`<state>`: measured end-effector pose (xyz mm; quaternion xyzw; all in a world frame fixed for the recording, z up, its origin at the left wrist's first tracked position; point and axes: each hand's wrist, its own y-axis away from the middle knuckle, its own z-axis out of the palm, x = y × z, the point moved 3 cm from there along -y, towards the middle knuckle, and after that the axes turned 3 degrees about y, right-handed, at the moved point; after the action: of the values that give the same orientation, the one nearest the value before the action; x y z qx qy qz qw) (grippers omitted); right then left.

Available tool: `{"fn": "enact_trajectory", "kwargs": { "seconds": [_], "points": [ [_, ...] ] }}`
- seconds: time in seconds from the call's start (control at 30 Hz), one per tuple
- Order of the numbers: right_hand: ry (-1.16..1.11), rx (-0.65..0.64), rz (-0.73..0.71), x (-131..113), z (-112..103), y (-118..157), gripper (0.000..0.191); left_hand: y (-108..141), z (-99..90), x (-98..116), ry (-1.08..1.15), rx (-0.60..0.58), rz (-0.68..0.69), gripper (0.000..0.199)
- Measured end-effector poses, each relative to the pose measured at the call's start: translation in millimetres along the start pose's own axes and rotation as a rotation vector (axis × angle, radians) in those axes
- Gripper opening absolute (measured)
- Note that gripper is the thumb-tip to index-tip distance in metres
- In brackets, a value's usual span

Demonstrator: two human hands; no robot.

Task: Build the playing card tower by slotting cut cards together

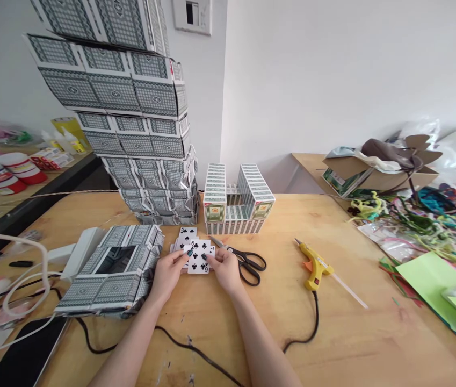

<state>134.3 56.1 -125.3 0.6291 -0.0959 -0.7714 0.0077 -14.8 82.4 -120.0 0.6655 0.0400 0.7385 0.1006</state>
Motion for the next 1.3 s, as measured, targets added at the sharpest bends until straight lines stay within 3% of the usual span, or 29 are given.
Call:
{"fn": "enact_trajectory", "kwargs": {
  "seconds": [0.3, 0.5, 0.7, 1.03, 1.3],
  "points": [
    [0.000, 0.016, -0.013, -5, -1, 2, 0.028, 1, -2.7, -1, 0.016, -0.011, 0.047, 0.031],
    [-0.034, 0.036, -0.034, -8, -2, 2, 0.028, 4, -0.2, 5, 0.277, -0.117, -0.021, 0.038],
    [-0.071, 0.033, -0.034, -7, -4, 0, 0.030, 11, 2.5, 13, 0.367, -0.215, -0.088, 0.034],
    [0.009, 0.014, -0.034, -4, -8, -2, 0.032, 8, 1.9, 9, 0.288, -0.206, -0.106, 0.042],
    [0.058, -0.006, -0.072, -2, -6, -2, 0.029, 6, 3.9, 12, 0.139, -0.267, -0.068, 0.042]
  ]
}}
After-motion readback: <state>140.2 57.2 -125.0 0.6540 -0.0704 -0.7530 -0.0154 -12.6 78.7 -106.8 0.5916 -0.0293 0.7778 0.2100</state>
